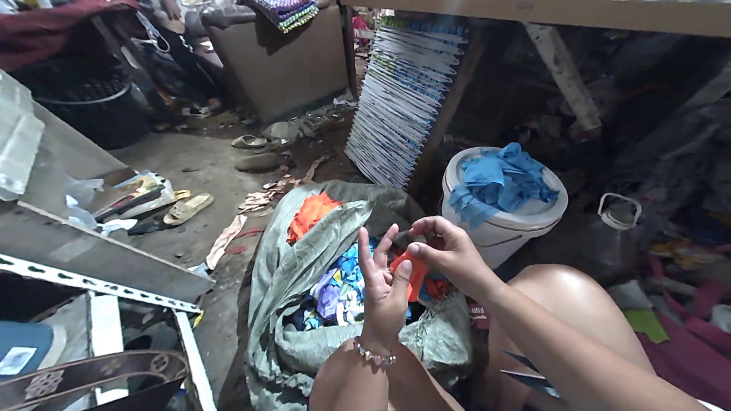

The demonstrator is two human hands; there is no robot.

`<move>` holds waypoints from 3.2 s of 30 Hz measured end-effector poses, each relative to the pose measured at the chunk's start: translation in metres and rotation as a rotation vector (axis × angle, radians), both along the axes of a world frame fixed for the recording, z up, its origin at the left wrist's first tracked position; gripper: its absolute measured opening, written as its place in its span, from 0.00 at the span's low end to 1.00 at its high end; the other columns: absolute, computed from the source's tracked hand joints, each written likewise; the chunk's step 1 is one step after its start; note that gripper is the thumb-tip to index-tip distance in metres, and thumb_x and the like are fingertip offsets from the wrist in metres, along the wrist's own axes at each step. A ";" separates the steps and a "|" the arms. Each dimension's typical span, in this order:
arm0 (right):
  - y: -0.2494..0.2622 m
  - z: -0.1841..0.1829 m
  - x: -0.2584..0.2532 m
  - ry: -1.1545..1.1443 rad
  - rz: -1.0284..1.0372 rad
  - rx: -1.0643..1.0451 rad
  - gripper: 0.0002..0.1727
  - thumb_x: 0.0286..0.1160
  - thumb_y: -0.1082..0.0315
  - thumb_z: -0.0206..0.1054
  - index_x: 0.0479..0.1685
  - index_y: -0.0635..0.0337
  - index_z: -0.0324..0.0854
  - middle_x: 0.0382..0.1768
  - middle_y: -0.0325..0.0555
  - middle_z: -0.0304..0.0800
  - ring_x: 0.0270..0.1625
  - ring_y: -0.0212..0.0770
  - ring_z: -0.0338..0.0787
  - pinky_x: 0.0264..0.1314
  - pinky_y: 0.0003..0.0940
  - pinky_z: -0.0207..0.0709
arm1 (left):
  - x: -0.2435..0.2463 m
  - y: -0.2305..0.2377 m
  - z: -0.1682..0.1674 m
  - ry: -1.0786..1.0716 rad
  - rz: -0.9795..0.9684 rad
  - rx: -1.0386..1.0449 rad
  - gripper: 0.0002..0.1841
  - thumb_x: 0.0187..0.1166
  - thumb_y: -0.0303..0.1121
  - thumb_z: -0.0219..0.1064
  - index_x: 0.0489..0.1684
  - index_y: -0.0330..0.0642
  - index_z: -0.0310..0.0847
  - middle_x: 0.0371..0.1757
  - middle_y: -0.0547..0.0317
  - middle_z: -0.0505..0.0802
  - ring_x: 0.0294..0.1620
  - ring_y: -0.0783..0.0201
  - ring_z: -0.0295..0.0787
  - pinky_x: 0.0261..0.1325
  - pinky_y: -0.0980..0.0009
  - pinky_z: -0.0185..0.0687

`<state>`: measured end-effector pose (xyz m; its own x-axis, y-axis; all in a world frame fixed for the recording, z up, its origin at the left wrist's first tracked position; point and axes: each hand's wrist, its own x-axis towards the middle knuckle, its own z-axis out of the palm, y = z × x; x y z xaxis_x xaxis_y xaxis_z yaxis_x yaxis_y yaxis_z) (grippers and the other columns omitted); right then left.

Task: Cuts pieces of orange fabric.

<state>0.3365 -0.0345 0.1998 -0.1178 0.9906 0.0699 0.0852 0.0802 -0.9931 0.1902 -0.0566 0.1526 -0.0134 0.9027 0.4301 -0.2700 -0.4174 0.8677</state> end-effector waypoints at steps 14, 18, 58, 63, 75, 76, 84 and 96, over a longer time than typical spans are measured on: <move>-0.005 -0.001 0.007 0.227 0.158 -0.354 0.05 0.75 0.76 0.70 0.45 0.66 0.87 0.35 0.40 0.92 0.39 0.29 0.91 0.48 0.27 0.86 | -0.003 0.000 0.000 0.143 -0.004 0.156 0.44 0.86 0.31 0.62 0.93 0.80 0.35 0.88 0.72 0.71 0.79 0.64 0.79 0.79 0.65 0.78; -0.010 0.000 0.007 0.225 0.110 -0.219 0.02 0.73 0.77 0.70 0.38 0.64 0.88 0.32 0.37 0.92 0.37 0.26 0.89 0.48 0.25 0.85 | -0.002 0.001 0.002 0.086 0.040 0.101 0.44 0.84 0.28 0.63 0.94 0.67 0.35 0.86 0.69 0.74 0.76 0.65 0.82 0.76 0.65 0.81; -0.019 -0.013 0.004 0.142 0.029 -0.053 0.21 0.72 0.73 0.72 0.64 0.67 0.80 0.44 0.44 0.92 0.44 0.30 0.92 0.52 0.27 0.87 | -0.010 0.003 0.005 -0.141 -0.012 -0.246 0.30 0.68 0.15 0.69 0.74 0.30 0.69 0.44 0.63 0.93 0.46 0.71 0.92 0.56 0.73 0.90; -0.020 -0.014 0.004 0.050 -0.012 -0.001 0.16 0.75 0.70 0.70 0.59 0.68 0.82 0.41 0.43 0.92 0.41 0.28 0.91 0.51 0.25 0.86 | -0.009 0.002 0.005 -0.041 -0.043 -0.246 0.34 0.73 0.17 0.67 0.82 0.23 0.59 0.49 0.57 0.95 0.48 0.69 0.94 0.58 0.72 0.89; -0.022 -0.010 0.008 -0.078 -0.027 0.036 0.19 0.79 0.66 0.69 0.66 0.66 0.81 0.46 0.45 0.93 0.45 0.29 0.92 0.54 0.26 0.86 | -0.006 0.000 0.021 -0.164 -0.205 -0.702 0.32 0.81 0.21 0.61 0.86 0.29 0.53 0.60 0.46 0.88 0.51 0.61 0.92 0.54 0.66 0.90; -0.022 -0.010 0.009 -0.079 -0.027 0.046 0.18 0.79 0.66 0.70 0.64 0.66 0.82 0.46 0.44 0.93 0.45 0.28 0.91 0.54 0.25 0.86 | -0.008 0.000 0.023 -0.198 -0.244 -0.781 0.28 0.83 0.21 0.60 0.83 0.29 0.58 0.58 0.46 0.89 0.49 0.61 0.92 0.52 0.65 0.90; -0.024 -0.015 0.007 -0.028 -0.005 0.130 0.14 0.73 0.75 0.70 0.57 0.67 0.84 0.42 0.40 0.93 0.44 0.24 0.91 0.54 0.21 0.85 | -0.007 -0.004 0.016 -0.179 -0.104 -0.545 0.10 0.72 0.12 0.64 0.43 0.33 0.86 0.37 0.60 0.94 0.39 0.71 0.92 0.49 0.74 0.89; -0.024 -0.011 0.007 -0.105 -0.046 0.185 0.10 0.71 0.73 0.73 0.48 0.66 0.82 0.38 0.40 0.91 0.43 0.25 0.90 0.53 0.23 0.85 | -0.008 -0.002 0.016 -0.087 -0.184 -0.629 0.10 0.76 0.19 0.66 0.52 0.27 0.83 0.40 0.53 0.94 0.39 0.65 0.93 0.47 0.68 0.91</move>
